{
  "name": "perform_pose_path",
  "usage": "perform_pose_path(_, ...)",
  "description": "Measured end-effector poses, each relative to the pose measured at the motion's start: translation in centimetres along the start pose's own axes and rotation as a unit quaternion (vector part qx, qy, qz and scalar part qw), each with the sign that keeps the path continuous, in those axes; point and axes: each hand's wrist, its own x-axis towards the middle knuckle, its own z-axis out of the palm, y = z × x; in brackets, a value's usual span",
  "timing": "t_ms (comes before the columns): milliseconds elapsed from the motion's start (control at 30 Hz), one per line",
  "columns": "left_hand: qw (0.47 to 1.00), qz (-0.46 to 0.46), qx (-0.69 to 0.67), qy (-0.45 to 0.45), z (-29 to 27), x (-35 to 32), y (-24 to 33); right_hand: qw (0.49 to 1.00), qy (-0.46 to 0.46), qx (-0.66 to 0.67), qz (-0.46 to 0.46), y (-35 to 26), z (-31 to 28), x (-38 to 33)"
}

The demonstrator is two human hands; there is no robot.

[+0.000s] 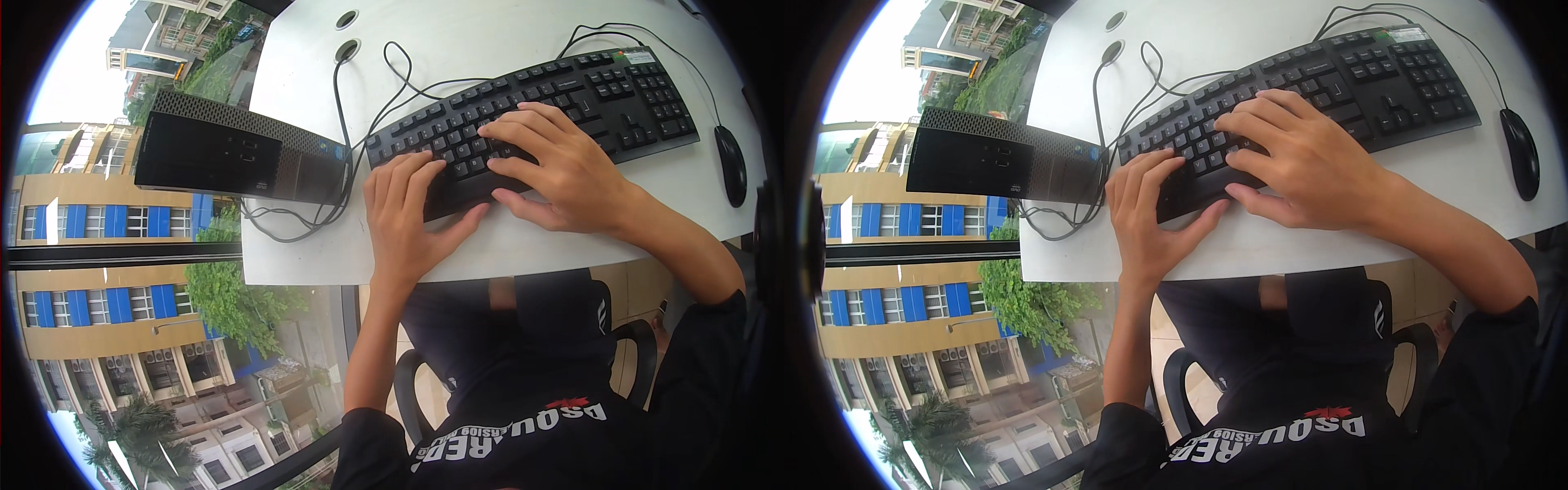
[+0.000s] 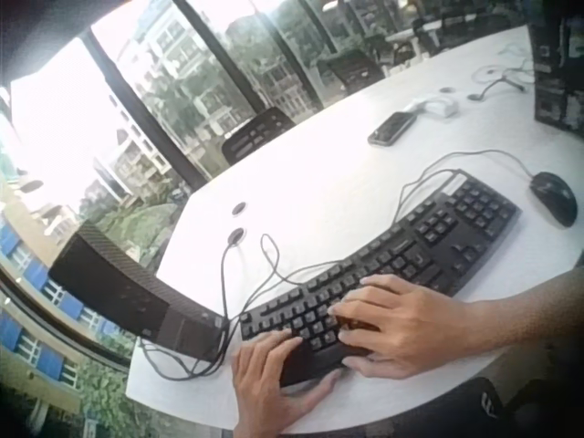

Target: The person is reassembling a small form factor computer, installing internal bays, connecting various cables (power, VGA, ethernet), and testing the keyboard.

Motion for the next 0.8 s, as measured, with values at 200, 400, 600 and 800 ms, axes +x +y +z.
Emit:
perform_pose_path(200, 1.000, 0.001, 0.016, 0.005, -0.06, -0.11, 0.14, 0.997, 0.049, -0.030, 0.048, 0.16, -0.19, 0.22)
perform_pose_path(400, 1.000, 0.016, 0.011, 0.011, 0.13, -0.05, -0.02, 0.996, 0.019, -0.032, 0.086, 0.09, 0.04, -0.10)
perform_pose_path(600, 1.000, 0.002, 0.015, 0.013, -0.17, -0.06, 0.21, 0.998, 0.035, -0.021, 0.039, 0.27, -0.10, 0.10)
perform_pose_path(800, 1.000, 0.008, 0.009, 0.017, -0.04, -0.27, -0.07, 0.999, 0.027, -0.006, 0.029, -0.09, -0.33, 0.17)
